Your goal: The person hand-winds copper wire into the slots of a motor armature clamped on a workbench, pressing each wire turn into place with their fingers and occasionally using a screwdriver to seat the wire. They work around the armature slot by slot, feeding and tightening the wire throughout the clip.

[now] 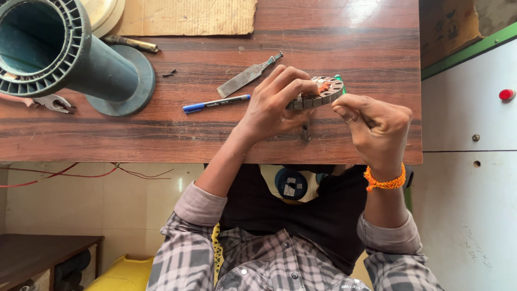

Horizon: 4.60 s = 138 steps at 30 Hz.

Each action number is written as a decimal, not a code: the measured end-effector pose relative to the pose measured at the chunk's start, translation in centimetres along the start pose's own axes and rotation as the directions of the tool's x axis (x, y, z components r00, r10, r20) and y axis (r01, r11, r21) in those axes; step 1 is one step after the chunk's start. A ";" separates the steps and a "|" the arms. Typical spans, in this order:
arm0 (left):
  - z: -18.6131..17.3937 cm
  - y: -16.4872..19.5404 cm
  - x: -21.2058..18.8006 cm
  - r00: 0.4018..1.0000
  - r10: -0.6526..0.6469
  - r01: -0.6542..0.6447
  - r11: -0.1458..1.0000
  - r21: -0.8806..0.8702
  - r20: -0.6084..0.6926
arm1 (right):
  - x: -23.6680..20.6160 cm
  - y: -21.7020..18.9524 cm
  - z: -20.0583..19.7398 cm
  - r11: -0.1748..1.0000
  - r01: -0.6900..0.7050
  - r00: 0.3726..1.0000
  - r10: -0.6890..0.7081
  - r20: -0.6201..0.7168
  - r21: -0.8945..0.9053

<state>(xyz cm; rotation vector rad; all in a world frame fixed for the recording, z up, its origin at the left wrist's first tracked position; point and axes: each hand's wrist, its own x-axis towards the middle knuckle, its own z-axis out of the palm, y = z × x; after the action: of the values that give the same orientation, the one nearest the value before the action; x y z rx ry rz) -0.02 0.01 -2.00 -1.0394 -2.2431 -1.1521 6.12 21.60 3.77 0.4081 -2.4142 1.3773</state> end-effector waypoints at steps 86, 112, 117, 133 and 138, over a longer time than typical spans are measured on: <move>-0.3 0.3 -0.1 0.998 0.031 -0.035 0.996 0.082 0.061 | 2.2 0.3 0.9 0.998 0.051 0.996 -0.048 0.070 -0.040; -0.2 0.6 0.1 0.990 0.137 -0.135 0.989 0.060 -0.031 | 5.7 2.8 0.6 0.999 -0.033 0.975 0.031 0.218 0.008; -0.1 0.8 0.2 0.994 0.109 -0.107 0.991 0.077 -0.026 | 7.4 4.0 1.3 0.992 0.128 0.961 -0.118 0.249 -0.022; 0.6 -3.0 4.1 0.785 -0.451 0.612 0.672 -0.418 0.425 | 5.9 1.2 0.8 0.980 0.103 0.983 -0.074 0.167 -0.171; -1.6 -4.7 2.9 0.775 -0.287 0.626 0.474 -0.619 0.564 | 4.3 -1.2 0.5 0.974 -0.021 0.984 0.060 0.171 -0.224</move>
<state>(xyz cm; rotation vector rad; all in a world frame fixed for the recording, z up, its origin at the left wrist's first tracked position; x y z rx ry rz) -5.49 -1.86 -1.64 -0.9957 -2.4138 -2.5757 2.63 20.17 6.28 0.4415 -2.6987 1.1112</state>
